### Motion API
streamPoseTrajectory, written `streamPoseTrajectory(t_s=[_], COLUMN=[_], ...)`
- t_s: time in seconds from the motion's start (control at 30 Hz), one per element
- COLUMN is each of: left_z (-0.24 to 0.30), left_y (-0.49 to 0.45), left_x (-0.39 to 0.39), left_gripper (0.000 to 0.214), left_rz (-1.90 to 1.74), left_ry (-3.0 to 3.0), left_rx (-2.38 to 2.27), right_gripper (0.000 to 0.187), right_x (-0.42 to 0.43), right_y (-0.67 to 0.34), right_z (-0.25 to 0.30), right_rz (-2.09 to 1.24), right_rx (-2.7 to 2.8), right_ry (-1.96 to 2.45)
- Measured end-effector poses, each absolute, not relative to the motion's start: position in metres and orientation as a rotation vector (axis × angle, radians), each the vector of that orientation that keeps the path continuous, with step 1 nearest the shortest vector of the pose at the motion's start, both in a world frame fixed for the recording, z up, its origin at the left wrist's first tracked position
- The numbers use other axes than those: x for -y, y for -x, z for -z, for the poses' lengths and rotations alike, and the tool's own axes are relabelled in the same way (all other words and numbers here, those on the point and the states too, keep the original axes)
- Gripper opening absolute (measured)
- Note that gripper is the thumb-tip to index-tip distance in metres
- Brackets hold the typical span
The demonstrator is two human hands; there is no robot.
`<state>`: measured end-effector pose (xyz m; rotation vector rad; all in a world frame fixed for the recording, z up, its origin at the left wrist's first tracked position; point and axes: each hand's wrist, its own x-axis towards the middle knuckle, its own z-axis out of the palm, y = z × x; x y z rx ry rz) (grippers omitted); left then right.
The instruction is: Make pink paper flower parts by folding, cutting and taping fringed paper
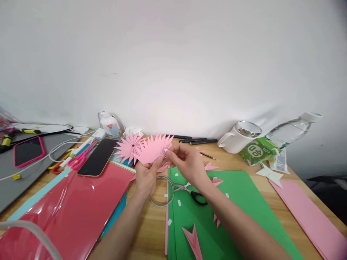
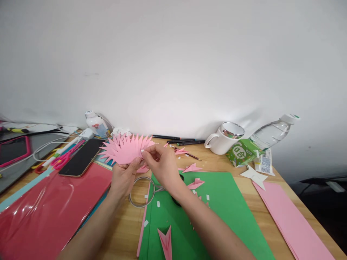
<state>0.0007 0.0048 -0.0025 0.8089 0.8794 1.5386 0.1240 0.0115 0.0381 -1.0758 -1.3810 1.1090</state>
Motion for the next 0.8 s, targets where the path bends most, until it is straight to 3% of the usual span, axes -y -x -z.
streamPoseTrajectory(t_s=[0.8], left_z=[0.021], left_y=[0.005], left_x=[-0.008], left_gripper=[0.033], left_rz=[-1.547], left_ry=[-0.975], left_rx=[-1.041], right_gripper=[0.035], right_x=[-0.008], right_y=[-0.112], right_z=[-0.035], right_rz=[-1.18], right_rx=[1.111], right_ry=[0.983])
